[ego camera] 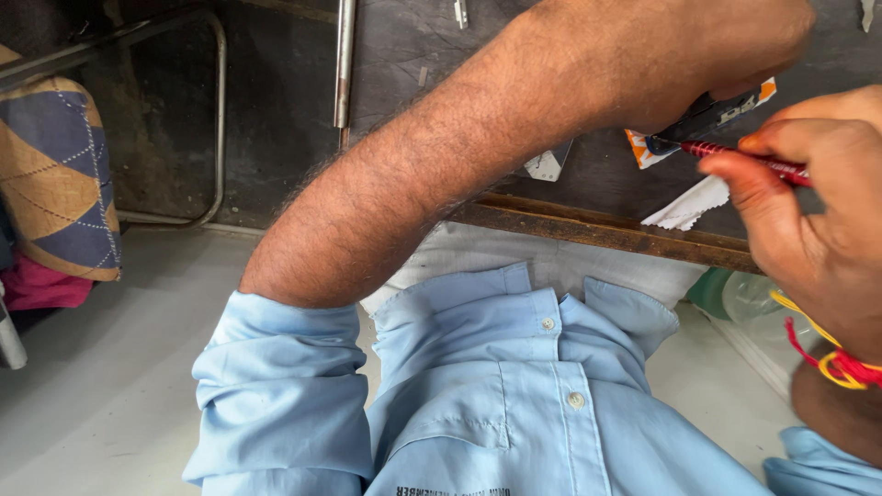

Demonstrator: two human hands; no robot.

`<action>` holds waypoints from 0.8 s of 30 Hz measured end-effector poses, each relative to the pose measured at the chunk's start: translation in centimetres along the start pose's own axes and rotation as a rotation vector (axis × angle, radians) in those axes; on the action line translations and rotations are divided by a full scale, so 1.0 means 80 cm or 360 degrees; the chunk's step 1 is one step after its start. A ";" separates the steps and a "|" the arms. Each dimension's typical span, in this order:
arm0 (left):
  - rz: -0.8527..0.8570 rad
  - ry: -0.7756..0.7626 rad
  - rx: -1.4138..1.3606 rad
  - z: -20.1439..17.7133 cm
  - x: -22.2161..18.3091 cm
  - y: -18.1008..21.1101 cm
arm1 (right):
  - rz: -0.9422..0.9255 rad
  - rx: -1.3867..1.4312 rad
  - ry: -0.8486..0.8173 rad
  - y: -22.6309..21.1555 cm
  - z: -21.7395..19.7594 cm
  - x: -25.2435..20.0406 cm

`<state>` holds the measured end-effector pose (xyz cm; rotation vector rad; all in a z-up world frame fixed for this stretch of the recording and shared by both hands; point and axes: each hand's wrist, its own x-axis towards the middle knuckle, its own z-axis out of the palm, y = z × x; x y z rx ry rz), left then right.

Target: The person removes a battery from a mobile phone and then works on the internal components using a screwdriver and by hand.

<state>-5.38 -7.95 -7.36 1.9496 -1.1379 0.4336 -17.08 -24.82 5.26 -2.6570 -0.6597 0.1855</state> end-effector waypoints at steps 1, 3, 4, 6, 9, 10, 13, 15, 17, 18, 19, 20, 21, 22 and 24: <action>0.0003 0.0006 0.0025 0.000 0.000 0.001 | -0.0048 -0.0090 -0.0053 -0.003 -0.006 0.006; 0.0009 0.0018 0.0074 0.001 0.001 0.002 | -0.0024 -0.0121 -0.0200 -0.007 -0.014 0.012; 0.0006 0.0091 0.0143 0.001 0.000 0.003 | -0.0033 -0.0135 -0.0248 -0.006 -0.015 0.014; 0.0003 0.0236 0.0280 0.000 0.000 0.004 | -0.0102 -0.0183 -0.0248 0.000 -0.015 0.016; -0.0010 0.0171 0.0190 0.001 0.002 0.002 | -0.0148 -0.0282 -0.0261 0.000 -0.017 0.015; -0.0010 0.0199 0.0195 0.001 0.002 0.003 | -0.0172 -0.0310 -0.0270 -0.003 -0.017 0.016; -0.0013 0.0267 0.0228 0.000 0.000 0.005 | -0.0282 -0.0401 -0.0338 -0.009 -0.024 0.029; -0.0027 0.0300 0.0268 0.000 0.000 0.005 | -0.0293 -0.0508 -0.0428 -0.010 -0.026 0.035; -0.0041 0.0311 0.0262 0.000 -0.001 0.007 | -0.0276 -0.0580 -0.0521 -0.007 -0.028 0.037; -0.0040 0.0323 0.0266 0.001 -0.001 0.006 | -0.0284 -0.0550 -0.0516 -0.004 -0.028 0.035; -0.0041 0.0334 0.0258 0.003 -0.001 0.007 | -0.0290 -0.0519 -0.0512 -0.002 -0.027 0.033; -0.0040 0.0341 0.0260 0.004 -0.001 0.006 | -0.0320 -0.0430 -0.0456 0.001 -0.025 0.030; -0.0036 0.0349 0.0261 0.006 -0.001 0.006 | -0.0339 -0.0422 -0.0442 0.003 -0.025 0.028; -0.0039 0.0358 0.0262 0.008 -0.001 0.006 | -0.0358 -0.0413 -0.0429 0.005 -0.024 0.026; -0.0041 0.0381 0.0264 0.010 -0.001 0.006 | -0.0369 -0.0516 -0.0460 0.008 -0.026 0.024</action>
